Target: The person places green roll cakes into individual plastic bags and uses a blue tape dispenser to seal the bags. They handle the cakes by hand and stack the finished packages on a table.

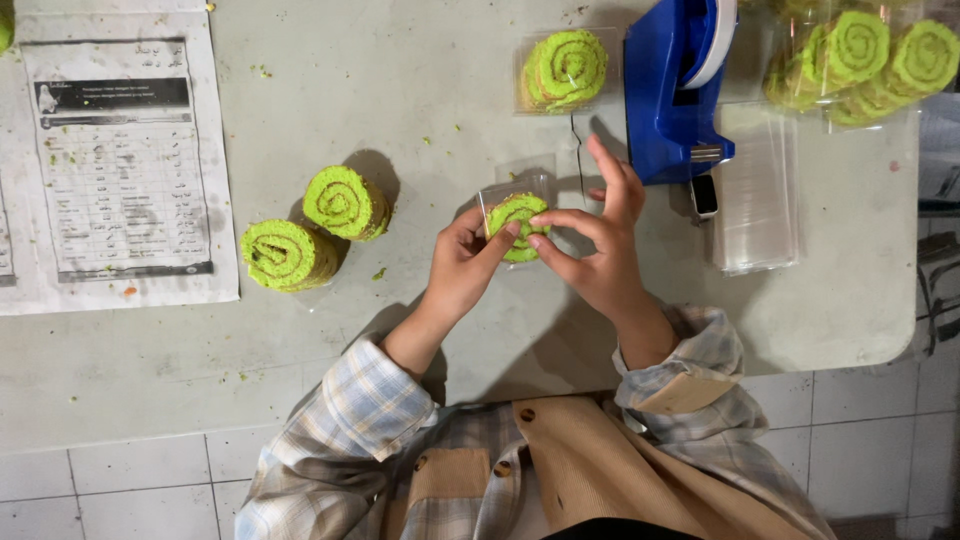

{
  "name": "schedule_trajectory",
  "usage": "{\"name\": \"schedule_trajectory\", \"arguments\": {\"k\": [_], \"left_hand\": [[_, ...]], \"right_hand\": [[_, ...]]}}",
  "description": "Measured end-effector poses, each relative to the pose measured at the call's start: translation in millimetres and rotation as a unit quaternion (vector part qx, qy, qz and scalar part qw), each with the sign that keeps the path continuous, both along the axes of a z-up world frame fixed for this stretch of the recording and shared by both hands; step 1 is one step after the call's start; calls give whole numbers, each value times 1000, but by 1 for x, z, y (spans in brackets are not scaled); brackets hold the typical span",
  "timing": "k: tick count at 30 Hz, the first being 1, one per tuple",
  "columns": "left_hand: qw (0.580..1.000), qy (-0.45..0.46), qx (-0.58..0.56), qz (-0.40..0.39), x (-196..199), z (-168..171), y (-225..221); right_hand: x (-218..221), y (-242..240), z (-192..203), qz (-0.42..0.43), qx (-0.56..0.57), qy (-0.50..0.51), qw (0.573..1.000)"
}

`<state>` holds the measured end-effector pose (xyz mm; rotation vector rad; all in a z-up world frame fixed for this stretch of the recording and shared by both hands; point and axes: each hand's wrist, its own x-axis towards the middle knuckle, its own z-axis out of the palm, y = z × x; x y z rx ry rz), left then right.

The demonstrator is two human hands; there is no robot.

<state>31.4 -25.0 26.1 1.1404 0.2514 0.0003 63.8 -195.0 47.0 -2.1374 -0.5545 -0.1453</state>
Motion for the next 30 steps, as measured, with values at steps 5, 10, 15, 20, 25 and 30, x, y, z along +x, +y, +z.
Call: {"name": "schedule_trajectory", "arguments": {"k": [5, 10, 15, 20, 25, 30], "left_hand": [[1000, -4, -6, -7, 0, 3, -1], [1000, -5, 11, -24, -3, -3, 1], [999, -18, 28, -43, -7, -22, 4], [996, -30, 57, -62, -8, -14, 4], [991, -15, 83, -101, -9, -11, 6], [988, -1, 90, -124, -6, -18, 11]], "right_hand": [[2, -5, 0, -11, -16, -3, 1000], [5, -10, -2, -17, 44, 67, 997], [8, -12, -4, -2, 100, 132, 986], [10, -16, -21, -22, 156, 171, 973], [13, -19, -34, -41, 248, 209, 945], [13, -23, -39, 17, 248, 305, 919]]}}
